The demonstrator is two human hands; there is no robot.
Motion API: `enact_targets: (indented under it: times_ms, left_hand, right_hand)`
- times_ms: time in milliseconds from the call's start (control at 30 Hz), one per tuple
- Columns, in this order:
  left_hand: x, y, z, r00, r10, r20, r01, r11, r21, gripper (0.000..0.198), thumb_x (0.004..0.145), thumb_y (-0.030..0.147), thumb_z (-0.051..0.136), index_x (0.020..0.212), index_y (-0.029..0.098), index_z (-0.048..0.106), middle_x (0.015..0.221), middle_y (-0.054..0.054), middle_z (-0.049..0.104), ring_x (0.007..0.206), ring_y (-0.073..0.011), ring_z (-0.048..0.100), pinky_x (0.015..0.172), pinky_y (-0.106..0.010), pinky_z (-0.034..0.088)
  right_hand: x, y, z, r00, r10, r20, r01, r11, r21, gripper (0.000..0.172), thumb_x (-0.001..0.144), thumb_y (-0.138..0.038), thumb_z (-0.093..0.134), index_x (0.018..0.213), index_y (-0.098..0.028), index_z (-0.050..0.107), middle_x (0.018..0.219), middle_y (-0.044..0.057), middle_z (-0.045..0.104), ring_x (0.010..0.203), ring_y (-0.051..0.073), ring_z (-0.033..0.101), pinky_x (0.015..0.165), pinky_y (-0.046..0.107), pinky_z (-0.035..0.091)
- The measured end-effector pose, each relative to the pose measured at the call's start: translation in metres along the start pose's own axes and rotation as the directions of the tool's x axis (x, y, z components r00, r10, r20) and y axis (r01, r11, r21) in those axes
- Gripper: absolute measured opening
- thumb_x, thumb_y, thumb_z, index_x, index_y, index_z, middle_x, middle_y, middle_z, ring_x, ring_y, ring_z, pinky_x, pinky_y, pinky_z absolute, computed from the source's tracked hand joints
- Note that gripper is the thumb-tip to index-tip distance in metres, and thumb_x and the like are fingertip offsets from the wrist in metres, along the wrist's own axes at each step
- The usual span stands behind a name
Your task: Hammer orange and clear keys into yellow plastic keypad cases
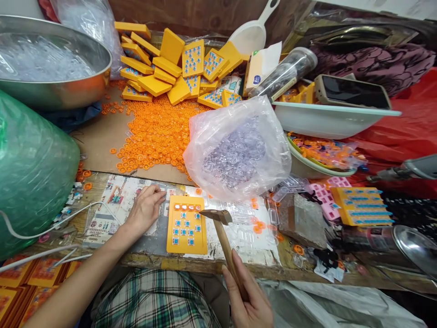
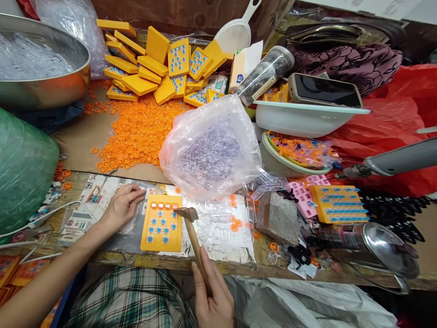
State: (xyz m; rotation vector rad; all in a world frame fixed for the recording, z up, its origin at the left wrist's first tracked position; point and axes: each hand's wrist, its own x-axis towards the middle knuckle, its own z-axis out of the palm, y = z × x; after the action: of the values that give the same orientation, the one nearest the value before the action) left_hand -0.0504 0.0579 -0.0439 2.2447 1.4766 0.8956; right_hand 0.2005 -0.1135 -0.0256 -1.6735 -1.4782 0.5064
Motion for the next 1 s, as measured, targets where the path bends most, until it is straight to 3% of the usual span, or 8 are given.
enact_targets:
  times_ms: [133,300,400,500,633,733,833,1000]
  left_hand:
    - [-0.006,-0.004,-0.001,0.998,0.05,-0.026,-0.05,0.999,0.011,0.025,0.088,0.014,0.046,0.103,0.018,0.066,0.102,-0.01,0.065,0.096,-0.0223,0.058,0.084,-0.039,0.052]
    - [-0.009,0.001,-0.007,0.998,0.028,-0.048,-0.031,0.998,-0.063,0.028,0.089,0.012,0.044,0.109,0.016,0.063,0.098,-0.009,0.067,0.093,-0.0208,0.06,0.084,-0.036,0.052]
    - [-0.009,0.024,-0.005,0.996,0.041,-0.077,-0.053,0.986,-0.159,0.037,0.089,0.015,0.05,0.125,0.016,0.053,0.094,-0.008,0.067,0.088,-0.019,0.061,0.081,-0.034,0.052]
    - [-0.007,0.055,0.005,0.989,0.139,-0.046,-0.146,0.963,-0.225,0.052,0.088,0.017,0.053,0.138,0.019,0.039,0.091,-0.006,0.067,0.085,-0.0187,0.061,0.078,-0.034,0.053]
    - [-0.001,0.079,0.021,0.978,0.209,-0.017,-0.208,0.962,-0.176,0.06,0.089,0.017,0.054,0.144,0.021,0.029,0.088,-0.006,0.068,0.083,-0.0197,0.062,0.075,-0.035,0.054]
    - [0.001,0.081,0.028,0.976,0.215,-0.043,-0.219,0.965,-0.142,0.064,0.088,0.018,0.055,0.145,0.021,0.025,0.088,-0.005,0.069,0.079,-0.0189,0.062,0.072,-0.033,0.054]
    - [0.0,0.079,0.031,0.975,0.206,-0.085,-0.217,0.965,-0.146,0.066,0.089,0.019,0.056,0.146,0.022,0.024,0.087,-0.005,0.07,0.075,-0.0174,0.063,0.069,-0.031,0.053]
    - [-0.001,0.078,0.034,0.984,0.16,-0.072,-0.171,0.968,-0.184,0.069,0.086,0.017,0.059,0.146,0.023,0.024,0.087,-0.003,0.071,0.077,-0.0176,0.064,0.072,-0.032,0.054]
  right_hand:
    - [-0.005,0.004,-0.003,0.999,0.033,0.005,-0.033,0.999,-0.014,0.045,0.086,-0.017,0.059,0.131,-0.024,0.055,0.125,0.006,0.063,0.107,0.023,0.065,0.092,0.032,0.054]
    - [-0.006,0.006,-0.004,0.998,0.069,-0.013,-0.069,0.998,-0.005,0.044,0.087,-0.02,0.058,0.13,-0.026,0.056,0.125,0.004,0.063,0.107,0.022,0.065,0.088,0.029,0.056]
    - [-0.006,0.005,-0.003,0.999,0.045,-0.015,-0.045,0.999,-0.014,0.044,0.086,-0.019,0.059,0.129,-0.025,0.057,0.124,0.005,0.064,0.106,0.022,0.066,0.087,0.028,0.056]
    - [-0.004,0.003,-0.003,1.0,0.016,-0.016,-0.017,0.999,-0.035,0.043,0.086,-0.019,0.059,0.129,-0.024,0.057,0.124,0.006,0.064,0.105,0.023,0.066,0.088,0.03,0.056]
    - [-0.002,0.001,-0.006,0.998,-0.065,-0.024,0.063,0.995,-0.075,0.049,0.086,-0.015,0.058,0.133,-0.027,0.052,0.123,0.004,0.065,0.103,0.021,0.067,0.089,0.03,0.055]
    - [0.0,-0.001,-0.007,0.992,-0.127,0.026,0.129,0.985,-0.112,0.051,0.087,-0.013,0.055,0.136,-0.027,0.049,0.12,0.004,0.066,0.101,0.019,0.068,0.087,0.027,0.056]
    - [0.001,-0.003,-0.008,0.991,-0.111,0.08,0.122,0.98,-0.158,0.049,0.089,-0.014,0.053,0.136,-0.026,0.049,0.115,0.006,0.068,0.098,0.018,0.068,0.082,0.023,0.056]
    - [0.004,-0.009,-0.012,0.984,-0.18,0.018,0.18,0.968,-0.174,0.057,0.087,-0.011,0.054,0.139,-0.032,0.044,0.111,0.003,0.069,0.092,0.016,0.07,0.08,0.021,0.055]
